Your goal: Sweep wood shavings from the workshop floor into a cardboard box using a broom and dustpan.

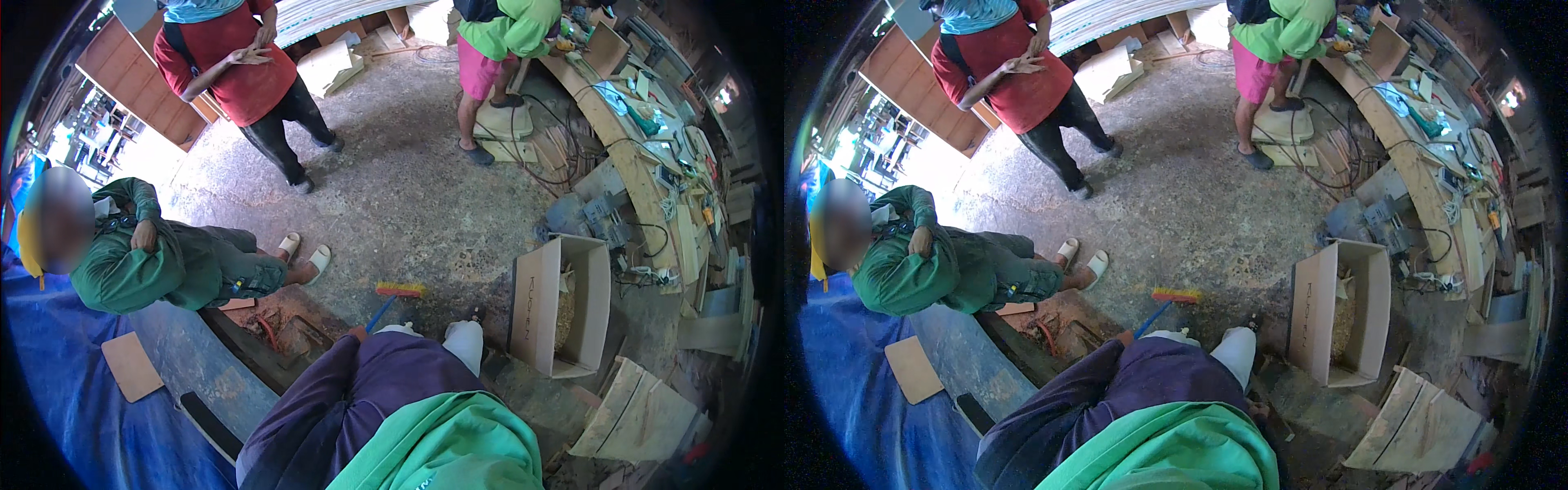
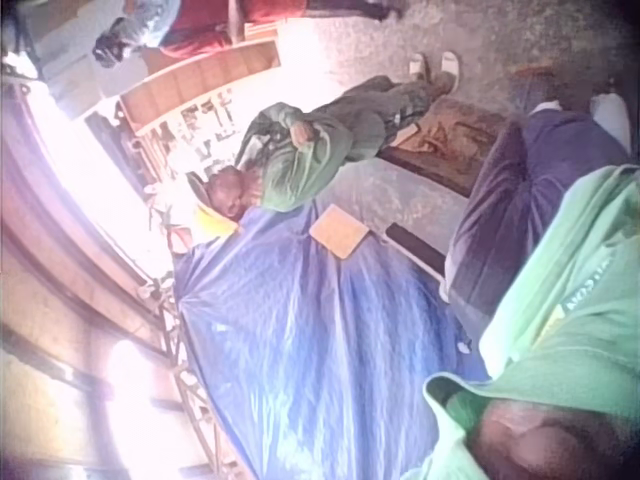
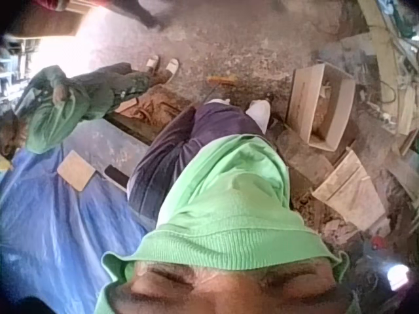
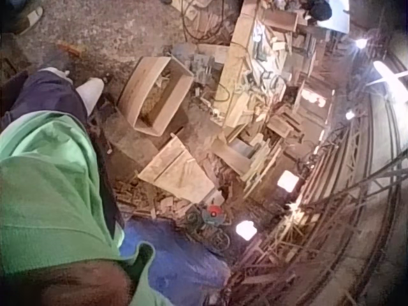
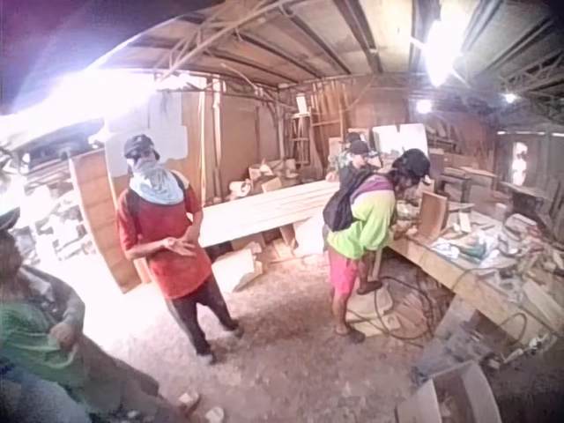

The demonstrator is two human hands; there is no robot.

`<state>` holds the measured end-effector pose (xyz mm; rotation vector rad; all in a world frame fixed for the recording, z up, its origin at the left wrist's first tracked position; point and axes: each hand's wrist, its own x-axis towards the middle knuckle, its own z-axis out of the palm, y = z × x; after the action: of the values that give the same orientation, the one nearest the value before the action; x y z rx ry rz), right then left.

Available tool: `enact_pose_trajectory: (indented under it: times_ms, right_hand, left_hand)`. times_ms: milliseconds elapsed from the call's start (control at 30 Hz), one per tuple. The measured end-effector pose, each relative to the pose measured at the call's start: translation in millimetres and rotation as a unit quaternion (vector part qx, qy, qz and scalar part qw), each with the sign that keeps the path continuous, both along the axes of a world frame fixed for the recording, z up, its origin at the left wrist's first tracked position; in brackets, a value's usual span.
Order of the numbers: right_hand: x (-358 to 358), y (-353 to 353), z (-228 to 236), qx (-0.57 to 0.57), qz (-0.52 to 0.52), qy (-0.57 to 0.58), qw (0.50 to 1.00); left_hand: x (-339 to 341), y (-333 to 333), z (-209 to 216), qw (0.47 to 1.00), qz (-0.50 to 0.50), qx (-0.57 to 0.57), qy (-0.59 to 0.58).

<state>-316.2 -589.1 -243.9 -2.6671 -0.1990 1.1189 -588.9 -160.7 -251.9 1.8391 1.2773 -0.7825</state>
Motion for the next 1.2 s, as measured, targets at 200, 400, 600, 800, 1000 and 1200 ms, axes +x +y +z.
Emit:
enact_pose_trajectory:
  times_ms: [200,400,600,800,1000,1200]
  right_hand:
    - [-5,10,3,0.025,-0.034,-0.012,0.999]
    - [13,57,59,0.056,-0.116,-0.041,0.991]
    - [32,59,68,0.069,-0.163,-0.013,0.984]
    - [28,36,37,-0.076,-0.044,0.073,0.993]
    - [6,28,27,0.092,-0.124,0.051,0.987]
    - [9,39,34,0.115,-0.143,0.043,0.982]
  left_hand:
    - [9,3,8,0.999,-0.044,-0.014,0.0]
    - [9,1,31,0.998,-0.059,0.0,-0.01]
    - [-1,3,33,0.999,-0.048,-0.013,-0.021]
    - [-14,3,1,0.999,-0.047,-0.017,0.0]
    - [-12,8,-8,0.998,-0.039,-0.055,0.003]
    - [-4,8,-4,0.999,-0.026,-0.022,0.015]
